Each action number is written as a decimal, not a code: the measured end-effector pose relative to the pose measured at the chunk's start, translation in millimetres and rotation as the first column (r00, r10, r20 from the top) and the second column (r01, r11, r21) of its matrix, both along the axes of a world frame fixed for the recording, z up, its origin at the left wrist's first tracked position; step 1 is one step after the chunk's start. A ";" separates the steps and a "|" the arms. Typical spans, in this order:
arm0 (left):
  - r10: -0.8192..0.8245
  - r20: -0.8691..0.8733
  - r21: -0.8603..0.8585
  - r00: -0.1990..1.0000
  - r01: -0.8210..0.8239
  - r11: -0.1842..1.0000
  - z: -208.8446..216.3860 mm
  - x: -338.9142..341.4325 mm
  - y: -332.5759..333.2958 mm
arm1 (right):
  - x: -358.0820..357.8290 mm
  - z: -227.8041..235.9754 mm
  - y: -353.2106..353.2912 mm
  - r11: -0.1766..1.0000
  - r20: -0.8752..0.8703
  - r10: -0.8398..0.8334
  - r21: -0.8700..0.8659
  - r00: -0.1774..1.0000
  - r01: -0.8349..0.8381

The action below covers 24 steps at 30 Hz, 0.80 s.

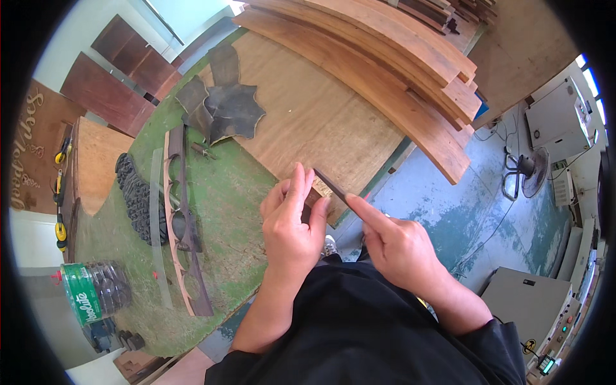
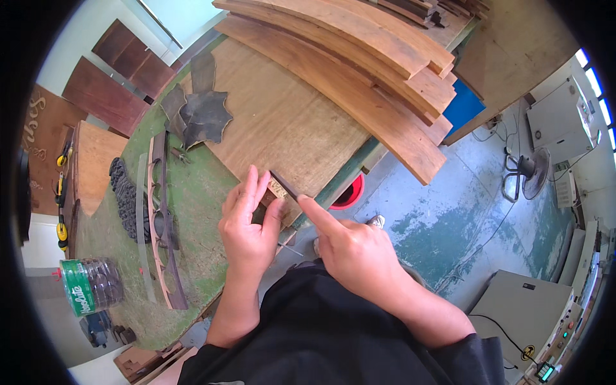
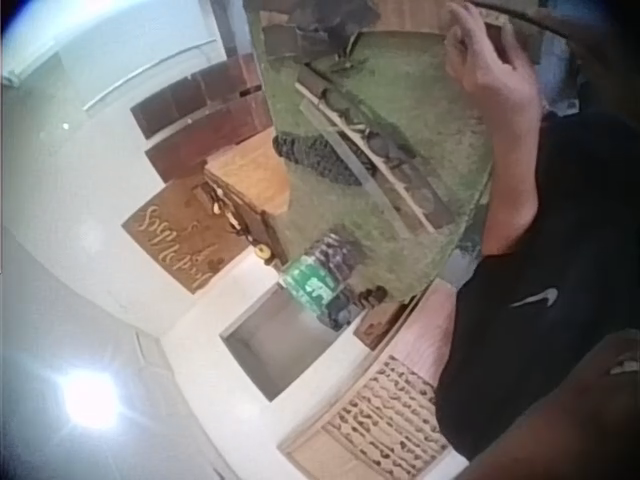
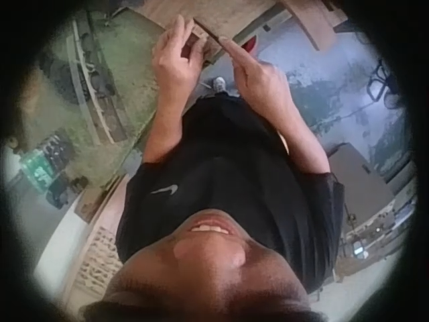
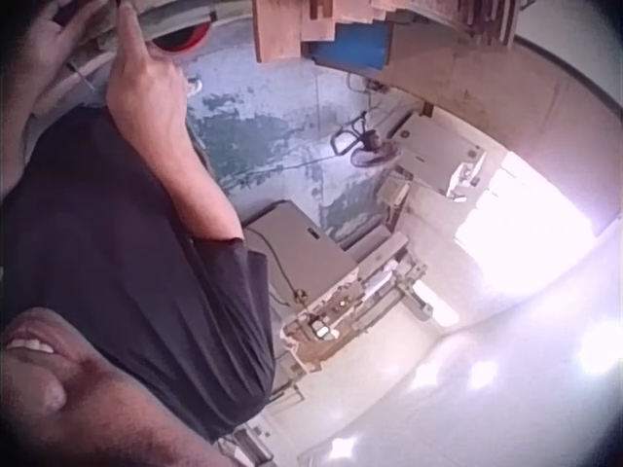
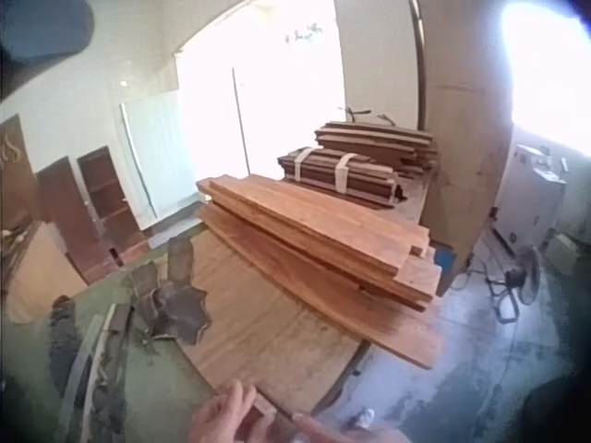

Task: Filing the edges of a small brass-colored metal object with a hand file.

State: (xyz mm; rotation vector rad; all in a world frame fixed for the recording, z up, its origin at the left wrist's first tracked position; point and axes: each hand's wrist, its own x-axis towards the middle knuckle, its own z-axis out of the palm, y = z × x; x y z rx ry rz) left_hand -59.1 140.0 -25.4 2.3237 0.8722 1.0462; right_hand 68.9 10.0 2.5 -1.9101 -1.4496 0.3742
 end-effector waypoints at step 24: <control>-0.097 0.084 -0.005 0.992 0.097 0.995 8.4 -5.2 -1.8 | -6.4 -17.0 -33.4 0.984 -0.258 -0.092 0.124 0.962 0.127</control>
